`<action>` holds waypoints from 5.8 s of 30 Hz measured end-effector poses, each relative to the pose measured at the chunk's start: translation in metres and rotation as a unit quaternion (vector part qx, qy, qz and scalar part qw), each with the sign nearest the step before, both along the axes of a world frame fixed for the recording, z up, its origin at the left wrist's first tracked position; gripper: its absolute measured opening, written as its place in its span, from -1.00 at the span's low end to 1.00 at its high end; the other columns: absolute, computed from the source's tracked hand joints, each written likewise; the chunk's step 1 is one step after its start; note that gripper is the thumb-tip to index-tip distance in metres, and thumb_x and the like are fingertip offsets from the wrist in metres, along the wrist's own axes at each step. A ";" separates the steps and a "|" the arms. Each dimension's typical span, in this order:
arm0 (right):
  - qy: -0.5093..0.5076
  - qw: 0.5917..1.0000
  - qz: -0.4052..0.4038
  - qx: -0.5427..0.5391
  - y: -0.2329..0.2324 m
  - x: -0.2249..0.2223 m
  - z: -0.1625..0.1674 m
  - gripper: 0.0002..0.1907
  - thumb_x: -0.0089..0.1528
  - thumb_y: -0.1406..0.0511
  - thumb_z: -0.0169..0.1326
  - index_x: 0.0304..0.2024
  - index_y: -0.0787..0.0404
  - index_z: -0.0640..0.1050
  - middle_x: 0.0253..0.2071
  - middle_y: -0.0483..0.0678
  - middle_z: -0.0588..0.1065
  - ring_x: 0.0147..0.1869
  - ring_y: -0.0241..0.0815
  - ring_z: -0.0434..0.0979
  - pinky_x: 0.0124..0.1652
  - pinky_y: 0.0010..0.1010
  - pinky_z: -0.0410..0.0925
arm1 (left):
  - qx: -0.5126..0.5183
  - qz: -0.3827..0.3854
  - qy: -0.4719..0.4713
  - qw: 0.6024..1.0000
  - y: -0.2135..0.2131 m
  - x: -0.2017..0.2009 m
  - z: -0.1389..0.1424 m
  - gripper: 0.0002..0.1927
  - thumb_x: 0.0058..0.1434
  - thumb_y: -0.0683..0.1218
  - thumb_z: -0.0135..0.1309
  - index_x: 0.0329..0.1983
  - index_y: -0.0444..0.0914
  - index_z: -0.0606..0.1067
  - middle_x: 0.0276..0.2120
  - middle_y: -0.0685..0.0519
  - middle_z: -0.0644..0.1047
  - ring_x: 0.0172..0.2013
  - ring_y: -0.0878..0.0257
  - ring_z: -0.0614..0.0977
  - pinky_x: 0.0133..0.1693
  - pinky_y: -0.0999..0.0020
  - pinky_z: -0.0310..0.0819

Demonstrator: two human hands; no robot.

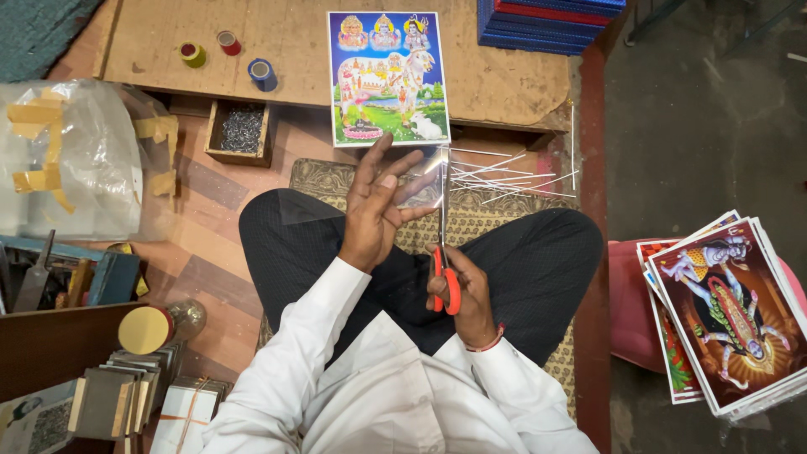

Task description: The person sits on the floor and assembles a religious art piece by trimming the edges of a printed image with scissors. They then cut a piece of clear plastic sheet, place it over the image, and secure the edges with blue decorative tape.

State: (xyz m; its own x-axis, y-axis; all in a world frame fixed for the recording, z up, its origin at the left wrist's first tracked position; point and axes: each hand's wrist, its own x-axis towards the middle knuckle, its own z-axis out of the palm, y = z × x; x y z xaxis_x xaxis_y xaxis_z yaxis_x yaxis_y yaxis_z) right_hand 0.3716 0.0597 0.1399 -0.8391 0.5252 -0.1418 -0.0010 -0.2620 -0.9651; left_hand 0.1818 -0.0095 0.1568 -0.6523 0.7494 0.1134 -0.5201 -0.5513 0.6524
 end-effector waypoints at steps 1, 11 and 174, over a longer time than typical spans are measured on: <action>-0.002 1.000 -0.002 -0.001 0.000 0.000 0.000 -0.34 0.17 0.16 0.19 0.22 0.45 0.46 -0.44 -0.10 0.45 -0.51 -0.34 0.46 -0.46 -0.57 0.37 | 0.003 -0.001 -0.002 1.000 0.000 0.000 0.000 -0.39 0.50 -0.13 -0.21 0.58 -0.13 -0.02 0.39 -0.36 0.27 0.27 -0.18 0.51 0.04 -0.06 0.65; -0.008 1.000 -0.024 0.006 -0.003 0.001 -0.002 -0.35 0.17 0.18 0.23 0.23 0.43 0.47 -0.43 -0.13 0.47 -0.53 -0.39 0.45 -0.48 -0.58 0.37 | -0.001 -0.001 0.002 1.000 0.001 0.000 0.002 -0.40 0.51 -0.14 -0.24 0.59 -0.12 -0.02 0.38 -0.37 0.28 0.26 -0.20 0.50 0.05 -0.07 0.64; 0.102 0.989 -0.094 0.050 0.029 -0.031 0.040 -0.49 0.22 0.28 0.14 0.16 0.46 0.46 -0.39 -0.05 0.56 -0.54 -0.34 0.52 -0.51 -0.58 0.40 | -0.022 -0.124 0.022 0.992 -0.013 0.021 0.034 -0.36 0.41 -0.18 -0.16 0.55 -0.20 0.04 0.26 -0.42 0.40 0.16 -0.17 0.56 -0.03 0.00 0.68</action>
